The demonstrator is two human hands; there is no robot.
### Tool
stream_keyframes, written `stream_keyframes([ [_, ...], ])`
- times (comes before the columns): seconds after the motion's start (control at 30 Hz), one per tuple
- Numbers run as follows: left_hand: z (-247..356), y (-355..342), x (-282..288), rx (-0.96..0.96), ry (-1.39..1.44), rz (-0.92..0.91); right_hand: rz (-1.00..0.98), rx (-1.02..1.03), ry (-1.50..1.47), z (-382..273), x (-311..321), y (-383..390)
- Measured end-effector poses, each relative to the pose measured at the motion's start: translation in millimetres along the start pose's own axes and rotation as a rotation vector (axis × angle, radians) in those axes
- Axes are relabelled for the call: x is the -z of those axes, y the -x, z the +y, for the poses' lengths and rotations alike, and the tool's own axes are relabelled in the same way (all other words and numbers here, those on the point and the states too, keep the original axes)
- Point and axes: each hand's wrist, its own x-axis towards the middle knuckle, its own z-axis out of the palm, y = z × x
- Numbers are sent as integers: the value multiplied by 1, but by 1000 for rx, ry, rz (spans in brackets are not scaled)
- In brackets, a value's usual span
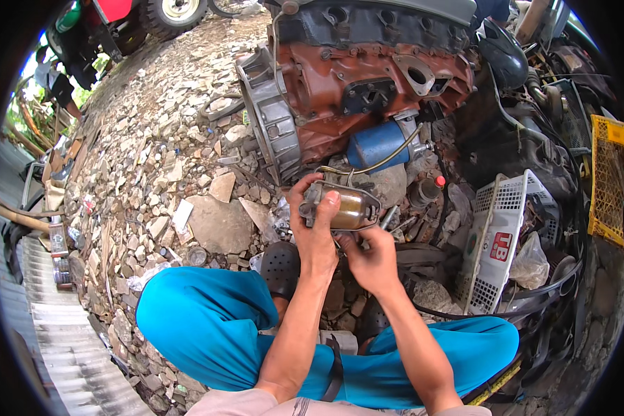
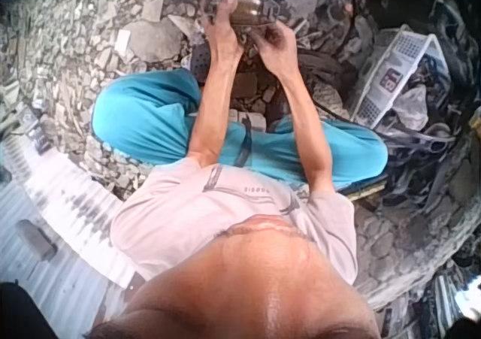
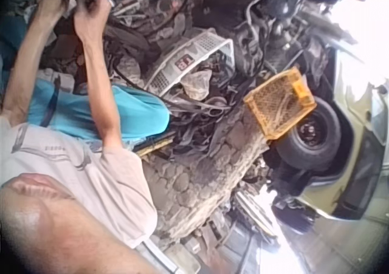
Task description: The person sits on the ground and disassembles a carburetor using a screwdriver and a rag. They remove the float bowl, clean internal components, and wipe the parts with a cloth.
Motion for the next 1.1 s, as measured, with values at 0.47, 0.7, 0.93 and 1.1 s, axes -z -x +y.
stream_keyframes([
  [0.47, 8, -2, -15, 15, 135, -42, 129, -114, -240, -5, 43, -9],
  [0.7, 8, 0, -12, 74, 172, -17, 83, 306, 289, 0, 21, -10],
  [0.93, 1, -6, -1, 43, -14, 1, -260, 21, 559, -41, 24, -7],
  [1.1, 9, 0, -11, 146, 44, -3, -235, 137, 618, -26, 28, -8],
])
